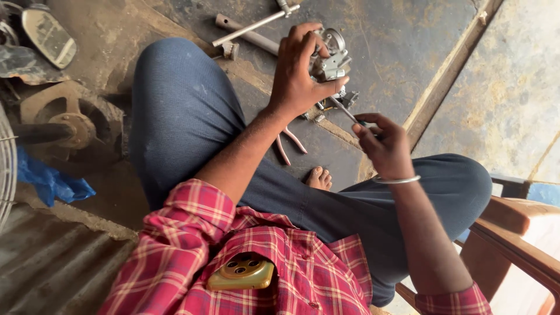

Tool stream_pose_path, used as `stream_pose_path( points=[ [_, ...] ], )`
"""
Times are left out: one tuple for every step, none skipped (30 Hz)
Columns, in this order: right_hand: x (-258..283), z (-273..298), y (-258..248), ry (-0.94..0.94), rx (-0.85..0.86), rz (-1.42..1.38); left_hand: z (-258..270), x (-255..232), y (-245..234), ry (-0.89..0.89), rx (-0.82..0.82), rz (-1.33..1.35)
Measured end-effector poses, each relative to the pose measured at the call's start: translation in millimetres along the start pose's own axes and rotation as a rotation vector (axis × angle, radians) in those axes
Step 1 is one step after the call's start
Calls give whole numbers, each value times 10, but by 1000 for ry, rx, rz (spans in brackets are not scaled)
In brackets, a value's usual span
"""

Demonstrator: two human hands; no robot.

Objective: Disassembling, inspecting, and preparing to reassemble a motorcycle carburetor.

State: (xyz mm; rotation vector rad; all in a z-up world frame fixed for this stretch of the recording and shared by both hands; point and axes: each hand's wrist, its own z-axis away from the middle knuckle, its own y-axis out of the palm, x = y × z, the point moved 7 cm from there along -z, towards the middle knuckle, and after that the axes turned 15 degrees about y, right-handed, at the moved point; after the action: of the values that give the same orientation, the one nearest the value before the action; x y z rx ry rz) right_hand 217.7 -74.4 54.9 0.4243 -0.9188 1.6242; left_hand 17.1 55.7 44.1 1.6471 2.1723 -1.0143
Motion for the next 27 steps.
stream_pose_path(
  points=[
    [88, 44, -44, -5, 5, -2, 15, 1, 9, 3, 0, -7],
    [236, 106, -104, -100, -73, 203, 45, 61, 27, -81, -27, 89],
    [368, 187, -176, -191, -159, 409, 76, 104, 83, -164, -51, 193],
    [387, 179, -242, -192, -162, 406, 61, 86, 82, -160, -50, 195],
    [403, 186, -248, -222, -77, 413, 131, 167, 126, -351, -103, 421],
    [417, 200, -251, -253, 8, 418, 218, 220, 195, -541, -155, 648],
    [403, 160, -220, -253, 11, 418, 238, 251, 195, -542, -156, 645],
    [284, 79, -191, -114, -45, 709, 318, 321, 245, -676, -196, 770],
    [172, 11, -207, 32, -110, 994, 382, 377, 311, -806, -234, 897],
    [-58, -176, -127, 30, -111, 991, 368, 407, 305, -803, -232, 896],
    [-385, -330, 40, 22, 17, 1246, 385, 433, 318, -837, -257, 905],
    [-738, -474, 181, 15, 155, 1496, 405, 461, 338, -871, -283, 913],
    [-779, -498, 323, 28, 152, 1490, 427, 473, 403, -875, -272, 922],
    [-856, -498, 530, 16, 266, 1484, 458, 495, 457, -888, -312, 958],
    [-919, -503, 744, -3, 383, 1478, 495, 525, 491, -902, -360, 989],
    [-969, -549, 843, 4, 384, 1476, 487, 476, 490, -905, -356, 993],
    [-1023, -586, 984, 4, 443, 1456, 493, 446, 474, -939, -409, 1052],
    [-1071, -620, 1131, 5, 501, 1435, 497, 417, 453, -972, -463, 1111],
    [-1130, -686, 1167, 3, 501, 1437, 483, 411, 463, -971, -465, 1110],
    [-1162, -760, 1204, -11, 477, 1408, 485, 416, 466, -995, -512, 1127],
    [-1182, -842, 1255, -28, 454, 1380, 484, 433, 455, -1017, -561, 1141],
    [-1076, -868, 1213, -34, 455, 1383, 440, 437, 397, -1013, -566, 1137],
    [-934, -930, 1106, 10, 346, 1280, 404, 442, 331, -1002, -599, 1120],
    [-798, -987, 990, 52, 238, 1175, 367, 448, 266, -991, -633, 1103],
    [-625, -886, 790, 53, 236, 1178, 355, 457, 234, -990, -635, 1106],
    [-350, -816, 486, 35, 43, 1036, 299, 450, 198, -927, -618, 1135],
    [-78, -731, 170, 16, -147, 887, 234, 449, 155, -860, -602, 1162]
  ],
)
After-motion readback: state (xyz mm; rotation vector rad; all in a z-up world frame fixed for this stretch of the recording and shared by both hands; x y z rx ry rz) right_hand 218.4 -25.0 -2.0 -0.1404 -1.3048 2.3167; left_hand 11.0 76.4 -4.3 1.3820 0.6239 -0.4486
